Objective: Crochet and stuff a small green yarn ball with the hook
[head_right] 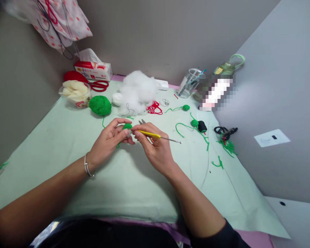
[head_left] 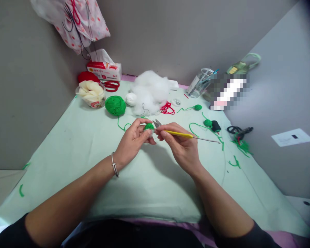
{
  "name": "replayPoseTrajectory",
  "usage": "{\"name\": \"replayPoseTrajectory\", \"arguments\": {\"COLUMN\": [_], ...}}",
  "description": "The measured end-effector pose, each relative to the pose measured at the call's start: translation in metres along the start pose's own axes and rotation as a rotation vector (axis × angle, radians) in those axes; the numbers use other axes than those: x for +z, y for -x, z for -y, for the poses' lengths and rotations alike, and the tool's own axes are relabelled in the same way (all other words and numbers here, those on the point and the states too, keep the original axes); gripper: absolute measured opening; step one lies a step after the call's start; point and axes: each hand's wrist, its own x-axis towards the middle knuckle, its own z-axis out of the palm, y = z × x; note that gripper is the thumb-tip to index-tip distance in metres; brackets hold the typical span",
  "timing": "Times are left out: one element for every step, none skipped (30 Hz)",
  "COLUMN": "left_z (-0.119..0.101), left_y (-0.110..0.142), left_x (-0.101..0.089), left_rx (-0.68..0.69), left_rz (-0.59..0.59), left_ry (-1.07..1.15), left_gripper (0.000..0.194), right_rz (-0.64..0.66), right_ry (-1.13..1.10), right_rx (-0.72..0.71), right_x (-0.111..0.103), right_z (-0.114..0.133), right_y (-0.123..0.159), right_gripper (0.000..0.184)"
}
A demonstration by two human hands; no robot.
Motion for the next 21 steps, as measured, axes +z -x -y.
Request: {"name": "replayPoseTrajectory", "arguments": {"left_z": [0.0, 0.0, 0.0, 0.0, 0.0, 0.001, 0.001, 0.002, 0.003, 0.004, 0.005, 0.005, 0.005, 0.005, 0.005, 0.005, 0.006, 0.007, 0.01, 0.013, 0.017], "left_y": [0.0, 0.0, 0.0, 0.0, 0.0, 0.0, -0.001, -0.001, -0.002, -0.002, -0.002, -0.002, -0.002, -0.002, -0.002, -0.002, -0.002, -0.003, -0.004, -0.006, -0.009], "left_x": [0.0, 0.0, 0.0, 0.0, -0.001, -0.001, -0.001, -0.001, -0.002, -0.002, -0.002, -0.001, -0.001, 0.0, 0.001, 0.002, 0.002, 0.002, 0.001, -0.001, -0.004], "left_rx": [0.006, 0.01, 0.013, 0.015, 0.015, 0.011, 0.005, 0.001, -0.002, -0.003, -0.001, 0.005, 0.011, 0.015, 0.018, 0.021, 0.021, 0.021, 0.021, 0.019, 0.013], "left_rz": [-0.003, -0.004, -0.004, -0.002, 0.003, 0.008, 0.012, 0.013, 0.011, 0.009, 0.006, 0.004, 0.001, -0.004, -0.01, -0.019, -0.028, -0.037, -0.048, -0.065, -0.086], "left_ry": [-0.017, -0.036, -0.052, -0.066, -0.079, -0.09, -0.099, -0.104, -0.105, -0.103, -0.105, -0.112, -0.123, -0.136, -0.149, -0.159, -0.163, -0.164, -0.165, -0.166, -0.165], "left_gripper": [0.025, 0.025, 0.025, 0.024, 0.023, 0.022, 0.021, 0.02, 0.019, 0.018, 0.017, 0.016, 0.015, 0.014, 0.013, 0.011, 0.01, 0.01, 0.01, 0.011, 0.011], "right_rz": [-0.008, -0.02, -0.031, -0.039, -0.044, -0.044, -0.039, -0.03, -0.019, -0.008, -0.001, 0.006, 0.017, 0.037, 0.068, 0.1, 0.131, 0.154, 0.171, 0.183, 0.192], "right_ry": [0.01, 0.018, 0.023, 0.029, 0.042, 0.071, 0.119, 0.187, 0.269, 0.358, 0.446, 0.527, 0.596, 0.652, 0.695, 0.725, 0.743, 0.746, 0.736, 0.72, 0.699], "right_rx": [0.001, -0.003, -0.011, -0.028, -0.057, -0.099, -0.153, -0.215, -0.282, -0.355, -0.428, -0.502, -0.57, -0.63, -0.676, -0.707, -0.724, -0.731, -0.715, -0.677, -0.634], "right_x": [0.0, 0.0, 0.0, 0.001, 0.001, 0.002, 0.003, 0.003, 0.004, 0.004, 0.004, 0.004, 0.004, 0.003, 0.003, 0.002, 0.001, 0.001, 0.0, 0.0, -0.002], "right_z": [0.0, 0.0, 0.0, -0.001, -0.001, -0.002, -0.003, -0.004, -0.004, -0.005, -0.006, -0.007, -0.007, -0.008, -0.008, -0.008, -0.007, -0.005, 0.0, 0.006, 0.015], "right_y": [0.0, -0.001, -0.001, -0.002, -0.001, -0.001, 0.0, 0.001, 0.003, 0.005, 0.007, 0.008, 0.009, 0.008, 0.008, 0.007, 0.006, 0.007, 0.009, 0.013, 0.018], "right_gripper": [0.014, 0.014, 0.013, 0.013, 0.013, 0.014, 0.016, 0.019, 0.022, 0.025, 0.028, 0.029, 0.03, 0.031, 0.032, 0.032, 0.033, 0.033, 0.033, 0.032, 0.032]}}
